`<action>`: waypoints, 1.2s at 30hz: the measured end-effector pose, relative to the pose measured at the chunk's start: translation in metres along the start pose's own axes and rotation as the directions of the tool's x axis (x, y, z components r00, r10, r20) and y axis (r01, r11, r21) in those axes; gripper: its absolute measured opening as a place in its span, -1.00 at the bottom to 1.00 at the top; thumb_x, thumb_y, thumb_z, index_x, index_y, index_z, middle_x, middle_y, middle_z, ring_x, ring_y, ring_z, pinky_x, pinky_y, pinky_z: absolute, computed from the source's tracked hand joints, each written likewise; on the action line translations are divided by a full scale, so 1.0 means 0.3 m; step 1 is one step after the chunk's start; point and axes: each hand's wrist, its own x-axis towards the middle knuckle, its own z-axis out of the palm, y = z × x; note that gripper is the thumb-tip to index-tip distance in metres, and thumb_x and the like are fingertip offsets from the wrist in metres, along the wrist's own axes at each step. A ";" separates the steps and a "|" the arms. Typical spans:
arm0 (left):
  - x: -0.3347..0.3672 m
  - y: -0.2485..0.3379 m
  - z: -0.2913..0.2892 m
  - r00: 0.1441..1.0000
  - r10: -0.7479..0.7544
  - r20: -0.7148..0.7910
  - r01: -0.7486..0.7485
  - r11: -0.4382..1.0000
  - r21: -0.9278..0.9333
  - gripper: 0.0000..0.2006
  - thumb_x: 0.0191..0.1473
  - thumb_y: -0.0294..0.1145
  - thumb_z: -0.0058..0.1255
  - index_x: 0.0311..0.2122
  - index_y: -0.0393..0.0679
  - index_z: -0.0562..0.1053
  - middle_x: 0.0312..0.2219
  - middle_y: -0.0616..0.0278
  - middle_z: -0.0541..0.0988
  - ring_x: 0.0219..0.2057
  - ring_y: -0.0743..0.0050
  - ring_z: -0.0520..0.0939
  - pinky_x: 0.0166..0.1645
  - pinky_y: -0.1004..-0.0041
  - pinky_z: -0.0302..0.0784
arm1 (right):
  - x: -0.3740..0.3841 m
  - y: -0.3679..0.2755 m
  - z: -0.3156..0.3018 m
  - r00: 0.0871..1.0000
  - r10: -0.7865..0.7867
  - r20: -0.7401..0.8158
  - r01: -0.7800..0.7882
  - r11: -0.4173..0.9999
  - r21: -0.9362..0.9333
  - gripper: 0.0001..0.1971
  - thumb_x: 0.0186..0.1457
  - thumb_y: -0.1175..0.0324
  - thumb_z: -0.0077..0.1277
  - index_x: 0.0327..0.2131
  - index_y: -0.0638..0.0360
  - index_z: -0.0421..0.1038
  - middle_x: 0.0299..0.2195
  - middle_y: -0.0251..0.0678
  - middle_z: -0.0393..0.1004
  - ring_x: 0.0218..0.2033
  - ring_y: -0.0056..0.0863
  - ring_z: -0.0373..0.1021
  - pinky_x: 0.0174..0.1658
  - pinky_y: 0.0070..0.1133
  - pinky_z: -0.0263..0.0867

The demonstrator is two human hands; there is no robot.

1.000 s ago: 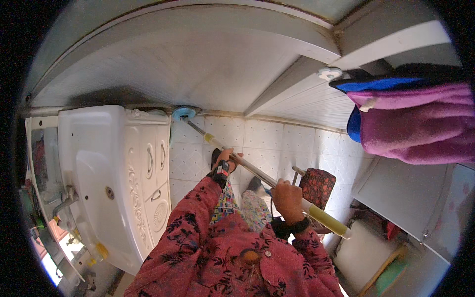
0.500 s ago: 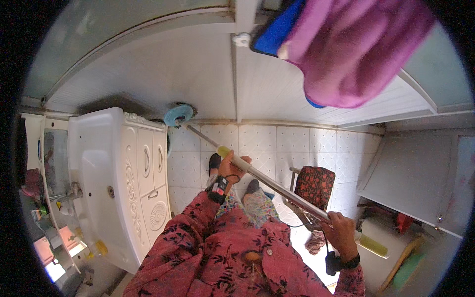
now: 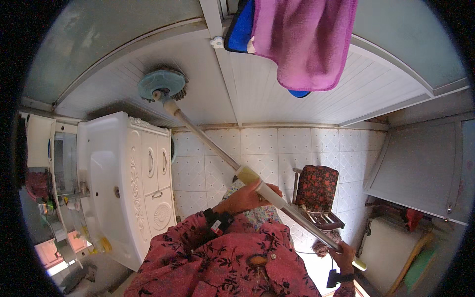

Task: The person is using a long-handled mop to clean a high frosted glass partition wall.

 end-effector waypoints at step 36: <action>0.081 -0.181 -0.063 0.906 0.216 -0.364 -0.225 0.974 0.016 -0.77 0.01 -0.25 -0.23 -0.31 -0.20 0.22 -0.31 0.04 0.39 -0.22 0.26 0.42 -0.11 0.33 0.34 | -0.064 0.072 0.083 0.999 -0.041 -0.026 0.044 0.993 0.109 -0.71 -0.37 0.23 0.17 -0.57 0.17 0.34 -0.69 -0.29 0.37 -0.66 -0.41 0.34 -0.56 -0.52 0.24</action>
